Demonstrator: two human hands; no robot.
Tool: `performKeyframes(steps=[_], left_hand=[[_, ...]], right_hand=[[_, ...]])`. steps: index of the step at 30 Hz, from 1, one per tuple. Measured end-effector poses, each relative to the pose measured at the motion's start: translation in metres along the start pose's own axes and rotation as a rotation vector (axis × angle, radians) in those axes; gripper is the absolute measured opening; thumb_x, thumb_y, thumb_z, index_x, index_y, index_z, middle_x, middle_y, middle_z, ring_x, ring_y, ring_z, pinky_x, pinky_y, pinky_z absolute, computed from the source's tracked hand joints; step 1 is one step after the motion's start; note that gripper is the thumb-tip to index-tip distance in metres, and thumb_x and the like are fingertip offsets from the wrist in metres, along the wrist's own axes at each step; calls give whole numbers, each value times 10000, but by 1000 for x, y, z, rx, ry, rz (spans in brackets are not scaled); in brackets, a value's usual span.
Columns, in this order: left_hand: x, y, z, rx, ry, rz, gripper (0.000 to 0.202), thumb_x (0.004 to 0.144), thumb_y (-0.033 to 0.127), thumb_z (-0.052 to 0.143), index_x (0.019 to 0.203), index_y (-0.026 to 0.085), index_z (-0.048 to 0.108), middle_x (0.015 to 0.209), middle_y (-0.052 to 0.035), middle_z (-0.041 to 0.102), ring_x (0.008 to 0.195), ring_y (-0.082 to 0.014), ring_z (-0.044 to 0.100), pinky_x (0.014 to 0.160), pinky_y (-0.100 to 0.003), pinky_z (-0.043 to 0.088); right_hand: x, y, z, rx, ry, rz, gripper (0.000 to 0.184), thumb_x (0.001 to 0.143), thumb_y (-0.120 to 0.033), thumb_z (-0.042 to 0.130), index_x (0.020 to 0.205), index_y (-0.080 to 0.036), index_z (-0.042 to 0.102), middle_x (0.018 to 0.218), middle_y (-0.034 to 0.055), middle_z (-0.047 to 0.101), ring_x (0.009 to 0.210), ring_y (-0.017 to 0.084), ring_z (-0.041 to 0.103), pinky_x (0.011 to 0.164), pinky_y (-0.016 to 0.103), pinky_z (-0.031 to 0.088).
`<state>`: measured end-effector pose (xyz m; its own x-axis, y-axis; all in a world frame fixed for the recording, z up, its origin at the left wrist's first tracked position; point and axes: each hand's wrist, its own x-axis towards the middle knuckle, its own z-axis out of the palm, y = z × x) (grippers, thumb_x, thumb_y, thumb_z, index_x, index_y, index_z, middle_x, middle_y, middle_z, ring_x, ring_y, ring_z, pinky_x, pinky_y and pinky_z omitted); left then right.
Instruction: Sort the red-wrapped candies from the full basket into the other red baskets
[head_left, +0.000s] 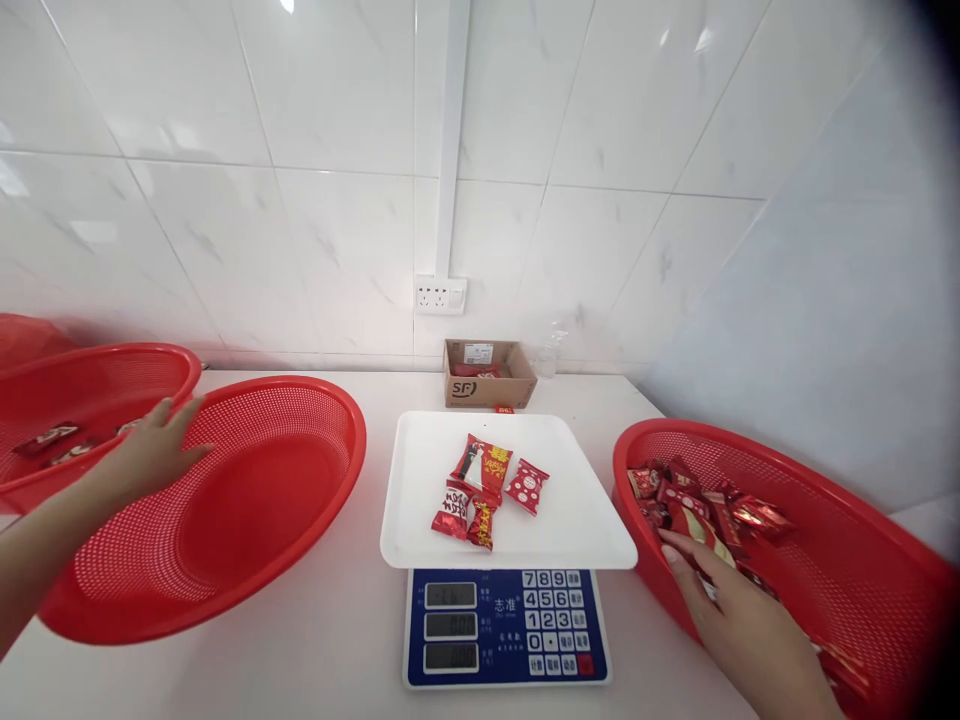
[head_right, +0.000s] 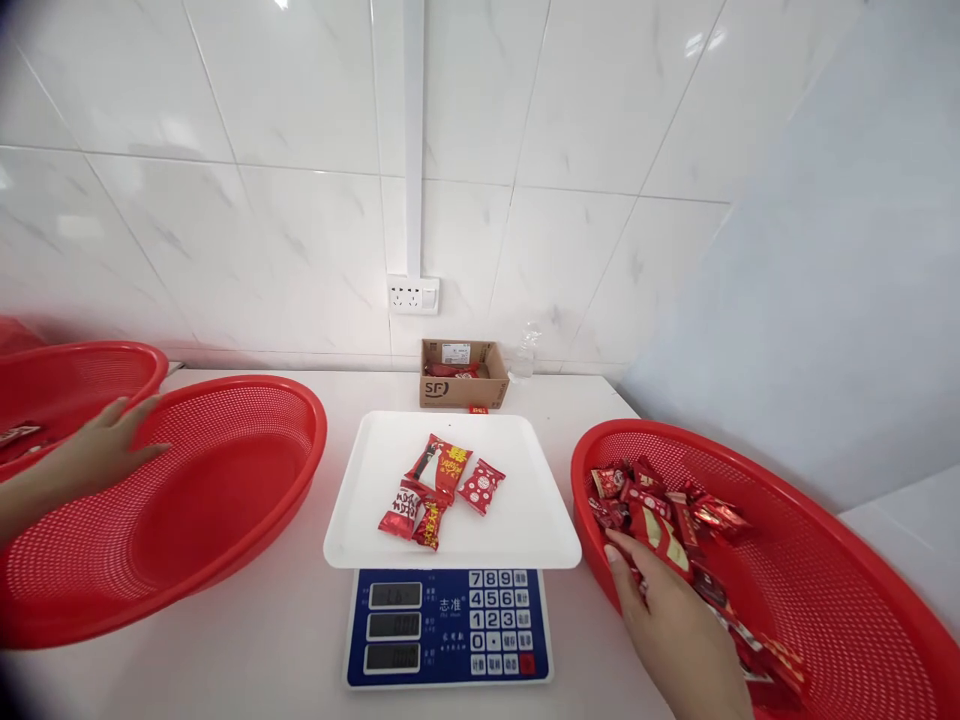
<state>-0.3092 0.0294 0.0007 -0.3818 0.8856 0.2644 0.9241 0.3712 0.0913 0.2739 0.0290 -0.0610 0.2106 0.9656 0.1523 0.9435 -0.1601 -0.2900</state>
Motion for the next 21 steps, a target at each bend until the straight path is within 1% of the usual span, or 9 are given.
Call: performKeyframes(steps=[2, 5, 7, 8, 10, 13, 16, 18, 21], left_hand=[[-23, 32, -2, -123, -114, 129, 599, 901, 477, 305, 1401, 152, 247, 1466, -136, 293, 1321, -315, 309, 1012, -443, 328], [-67, 76, -1, -251, -363, 255, 596, 865, 543, 366, 1407, 329, 241, 1403, -32, 433, 1254, -281, 432, 1005, -433, 360], [-91, 97, 4, -303, -514, 363, 581, 864, 507, 392, 1407, 371, 236, 1400, -6, 445, 1245, -270, 448, 996, -413, 385], [-98, 105, 7, -305, -536, 405, 556, 878, 471, 375, 1407, 376, 237, 1410, 0, 433, 1237, -269, 458, 988, -417, 395], [-104, 116, 14, -292, -515, 425, 528, 903, 402, 319, 1419, 360, 216, 1410, -15, 433, 1186, -273, 512, 936, -430, 439], [-95, 132, 19, -276, -461, 374, 518, 917, 356, 276, 1428, 308, 210, 1365, -69, 487, 1103, -295, 574, 827, -450, 495], [-86, 155, 15, -286, -303, 364, 498, 907, 347, 334, 1384, 206, 334, 1375, -126, 463, 1220, -321, 460, 891, -489, 450], [-88, 176, 10, -368, -193, 452, 440, 903, 345, 375, 1303, 178, 445, 1347, -129, 488, 1244, -290, 428, 959, -464, 410], [-98, 207, 9, -503, -248, 673, 330, 903, 311, 403, 1182, 217, 550, 1190, -88, 591, 1108, -229, 526, 922, -381, 452]], right_hand=[[1, -2, 1, 8, 17, -28, 470, 843, -477, 315, 1050, -242, 666, 981, 93, 714, 774, 284, 679, 616, 375, 543], [3, -6, 3, 12, -3, -25, 472, 858, -454, 292, 1080, -243, 651, 983, 86, 714, 787, 281, 680, 638, 376, 539], [4, -8, 3, 9, -35, 0, 482, 862, -453, 275, 1110, -246, 633, 1037, 79, 699, 833, 283, 674, 673, 384, 534], [4, -10, 2, 7, -51, 17, 490, 862, -456, 268, 1126, -246, 624, 1060, 78, 691, 856, 285, 669, 693, 389, 529], [4, -12, 0, 2, -83, 53, 505, 859, -467, 260, 1144, -244, 612, 1082, 80, 682, 885, 292, 661, 719, 398, 521], [3, -16, -5, -1, -109, 82, 512, 857, -480, 261, 1143, -243, 613, 1072, 88, 684, 883, 299, 659, 704, 398, 519], [3, -20, -8, -23, -99, 97, 515, 865, -483, 254, 1131, -239, 622, 1040, 104, 693, 842, 304, 665, 653, 391, 516], [3, -21, -9, -46, -76, 99, 510, 866, -482, 261, 1109, -236, 636, 1011, 116, 701, 788, 304, 670, 599, 380, 508], [6, -24, -8, -80, -39, 90, 502, 867, -477, 265, 1086, -240, 649, 1000, 118, 704, 741, 293, 671, 547, 361, 487]])
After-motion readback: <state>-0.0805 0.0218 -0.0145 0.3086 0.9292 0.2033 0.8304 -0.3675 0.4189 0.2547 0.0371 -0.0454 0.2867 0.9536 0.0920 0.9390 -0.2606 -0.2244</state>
